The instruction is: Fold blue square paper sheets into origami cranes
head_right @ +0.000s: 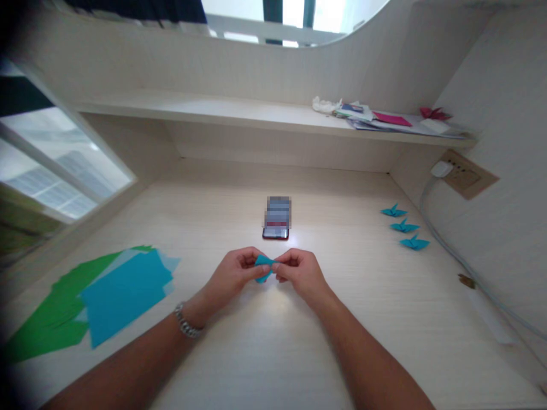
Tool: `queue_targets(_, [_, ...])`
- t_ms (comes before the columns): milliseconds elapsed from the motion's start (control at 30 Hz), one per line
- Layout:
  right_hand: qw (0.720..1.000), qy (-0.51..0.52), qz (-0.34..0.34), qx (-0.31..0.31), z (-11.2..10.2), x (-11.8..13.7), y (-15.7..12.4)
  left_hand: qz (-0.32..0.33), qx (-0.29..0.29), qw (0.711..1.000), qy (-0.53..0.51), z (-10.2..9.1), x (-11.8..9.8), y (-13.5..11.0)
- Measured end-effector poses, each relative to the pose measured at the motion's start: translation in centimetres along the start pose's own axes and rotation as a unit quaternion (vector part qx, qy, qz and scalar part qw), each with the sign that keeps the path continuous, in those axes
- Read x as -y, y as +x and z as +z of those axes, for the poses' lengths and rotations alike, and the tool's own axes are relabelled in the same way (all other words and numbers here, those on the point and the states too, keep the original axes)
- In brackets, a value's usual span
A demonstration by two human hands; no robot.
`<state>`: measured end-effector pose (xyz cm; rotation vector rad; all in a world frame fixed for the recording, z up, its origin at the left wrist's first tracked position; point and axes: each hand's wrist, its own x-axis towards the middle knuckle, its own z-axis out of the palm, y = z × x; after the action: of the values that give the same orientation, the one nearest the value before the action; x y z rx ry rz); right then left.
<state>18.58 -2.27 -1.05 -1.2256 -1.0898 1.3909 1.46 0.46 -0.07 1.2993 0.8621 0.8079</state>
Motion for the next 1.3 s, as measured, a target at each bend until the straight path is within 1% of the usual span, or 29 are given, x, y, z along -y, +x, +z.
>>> queue_targets(167, [0.999,0.044,0.016,-0.01,0.0,0.2,-0.2,0.0,0.003,1.0,-0.014,-0.1,-0.4,-0.1])
queue_targets(300, [0.996,0.08,0.021,-0.015,0.2,0.3,-0.3,-0.002,0.006,0.999,-0.053,-0.2,-0.1,0.0])
queue_targets(500, [0.993,0.109,0.045,0.0,0.0,0.6,-0.4,-0.009,-0.002,0.997,-0.08,-0.1,0.3,0.0])
queue_targets(733, [0.992,0.113,0.046,-0.038,0.3,0.6,-0.4,-0.005,-0.003,0.996,-0.088,0.0,0.4,0.0])
queue_targets(933, [0.993,0.101,0.054,-0.017,0.3,0.1,-0.2,-0.018,0.003,0.999,-0.043,-0.1,0.3,0.1])
queue_targets(1067, [0.996,0.079,0.032,-0.013,0.3,-0.3,-0.1,-0.016,0.001,1.0,-0.01,0.1,0.1,0.0])
queue_targets(1200, [0.999,0.047,0.006,-0.023,0.5,-0.3,-0.1,-0.005,-0.01,1.0,0.003,0.3,0.0,0.0])
queue_targets(1300, [0.998,0.06,0.017,-0.032,0.6,0.0,-0.3,-0.002,-0.015,1.0,-0.01,0.3,0.0,0.0])
